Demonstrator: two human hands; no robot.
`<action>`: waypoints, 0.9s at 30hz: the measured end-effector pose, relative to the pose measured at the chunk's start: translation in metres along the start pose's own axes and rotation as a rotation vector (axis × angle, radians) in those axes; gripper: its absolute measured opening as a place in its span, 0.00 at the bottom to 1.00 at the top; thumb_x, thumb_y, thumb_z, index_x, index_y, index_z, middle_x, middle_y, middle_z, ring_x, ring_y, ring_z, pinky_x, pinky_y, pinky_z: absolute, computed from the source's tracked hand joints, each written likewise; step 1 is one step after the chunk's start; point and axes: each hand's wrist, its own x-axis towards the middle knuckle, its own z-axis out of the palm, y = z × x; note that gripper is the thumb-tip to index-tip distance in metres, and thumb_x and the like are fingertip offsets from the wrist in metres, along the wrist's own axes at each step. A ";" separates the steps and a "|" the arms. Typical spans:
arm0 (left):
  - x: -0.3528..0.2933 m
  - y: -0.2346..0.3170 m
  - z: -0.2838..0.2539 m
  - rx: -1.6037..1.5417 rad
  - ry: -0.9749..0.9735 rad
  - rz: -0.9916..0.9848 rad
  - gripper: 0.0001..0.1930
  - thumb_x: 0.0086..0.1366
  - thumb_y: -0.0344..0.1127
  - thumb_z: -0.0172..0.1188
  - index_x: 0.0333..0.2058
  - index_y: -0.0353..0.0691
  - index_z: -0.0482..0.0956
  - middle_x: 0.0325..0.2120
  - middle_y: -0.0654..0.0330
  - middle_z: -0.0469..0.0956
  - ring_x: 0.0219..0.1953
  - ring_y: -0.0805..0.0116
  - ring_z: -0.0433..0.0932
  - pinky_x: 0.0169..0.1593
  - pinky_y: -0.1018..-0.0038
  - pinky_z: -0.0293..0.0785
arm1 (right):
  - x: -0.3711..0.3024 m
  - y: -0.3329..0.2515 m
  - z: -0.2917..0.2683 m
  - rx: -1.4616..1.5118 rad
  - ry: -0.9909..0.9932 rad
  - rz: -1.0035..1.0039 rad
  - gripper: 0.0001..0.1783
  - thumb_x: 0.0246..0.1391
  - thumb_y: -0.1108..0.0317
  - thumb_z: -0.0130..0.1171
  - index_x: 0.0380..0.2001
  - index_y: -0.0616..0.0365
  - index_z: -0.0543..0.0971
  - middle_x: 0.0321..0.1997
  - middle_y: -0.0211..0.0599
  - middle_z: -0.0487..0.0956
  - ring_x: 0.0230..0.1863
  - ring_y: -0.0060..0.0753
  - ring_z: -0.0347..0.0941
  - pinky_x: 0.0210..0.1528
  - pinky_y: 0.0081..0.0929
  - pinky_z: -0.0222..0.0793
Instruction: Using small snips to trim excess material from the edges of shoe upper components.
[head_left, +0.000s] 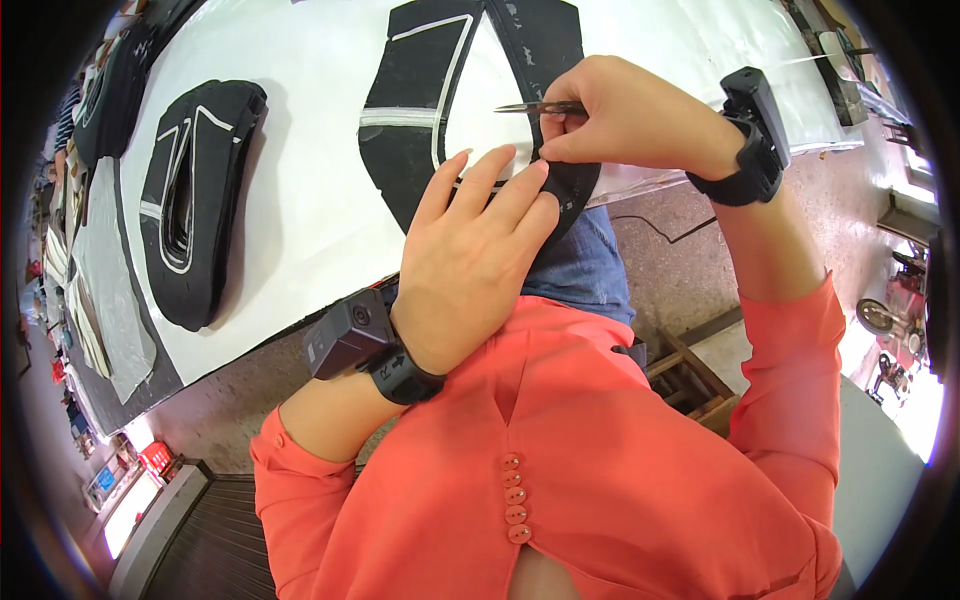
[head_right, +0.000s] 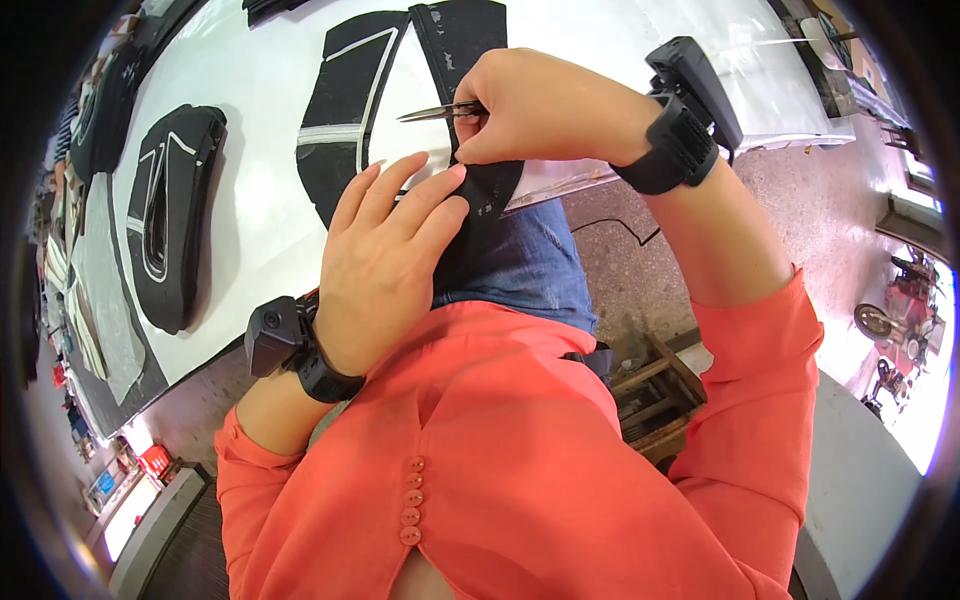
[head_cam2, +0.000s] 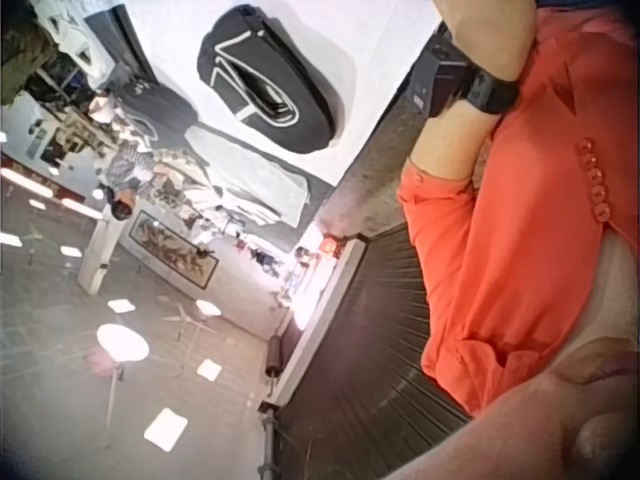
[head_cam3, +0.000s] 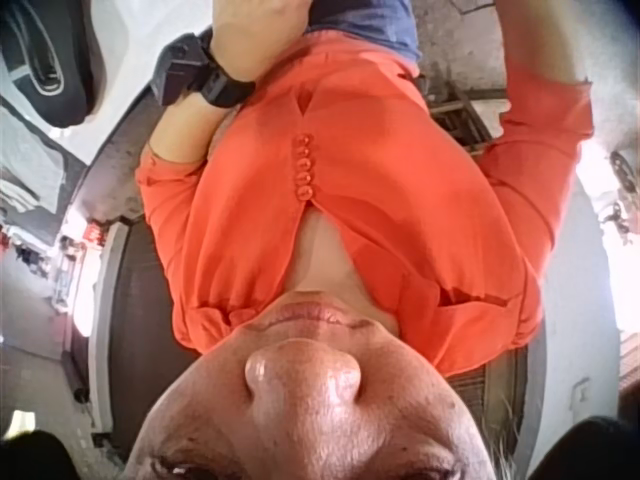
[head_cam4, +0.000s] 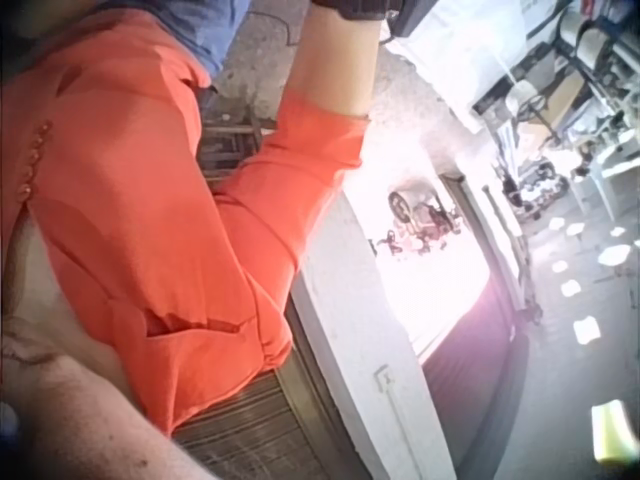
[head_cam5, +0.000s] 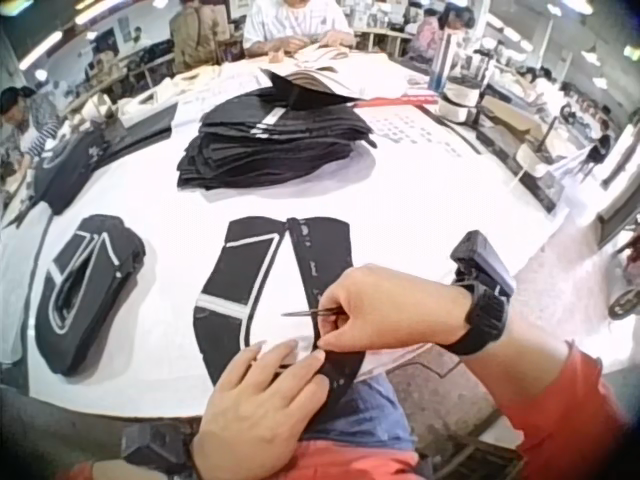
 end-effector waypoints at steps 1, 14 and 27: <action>0.000 0.000 0.000 0.002 -0.008 -0.002 0.11 0.61 0.31 0.56 0.43 0.41 0.79 0.53 0.59 0.78 0.60 0.55 0.73 0.65 0.53 0.67 | -0.001 0.001 0.000 -0.026 0.021 -0.013 0.11 0.46 0.66 0.65 0.23 0.64 0.79 0.17 0.34 0.70 0.21 0.22 0.67 0.26 0.25 0.65; 0.000 -0.009 -0.015 -0.075 -0.073 0.020 0.11 0.59 0.26 0.58 0.41 0.42 0.80 0.52 0.63 0.80 0.59 0.55 0.74 0.63 0.53 0.69 | -0.006 -0.005 0.018 -0.024 0.091 0.025 0.10 0.48 0.66 0.63 0.24 0.65 0.79 0.18 0.36 0.74 0.22 0.26 0.69 0.28 0.27 0.67; 0.002 -0.008 -0.012 -0.134 -0.032 0.012 0.11 0.59 0.25 0.57 0.41 0.40 0.80 0.51 0.62 0.80 0.57 0.54 0.76 0.60 0.55 0.71 | 0.010 0.005 -0.003 -0.091 0.105 -0.114 0.14 0.46 0.65 0.67 0.24 0.68 0.79 0.18 0.35 0.72 0.23 0.25 0.69 0.28 0.26 0.67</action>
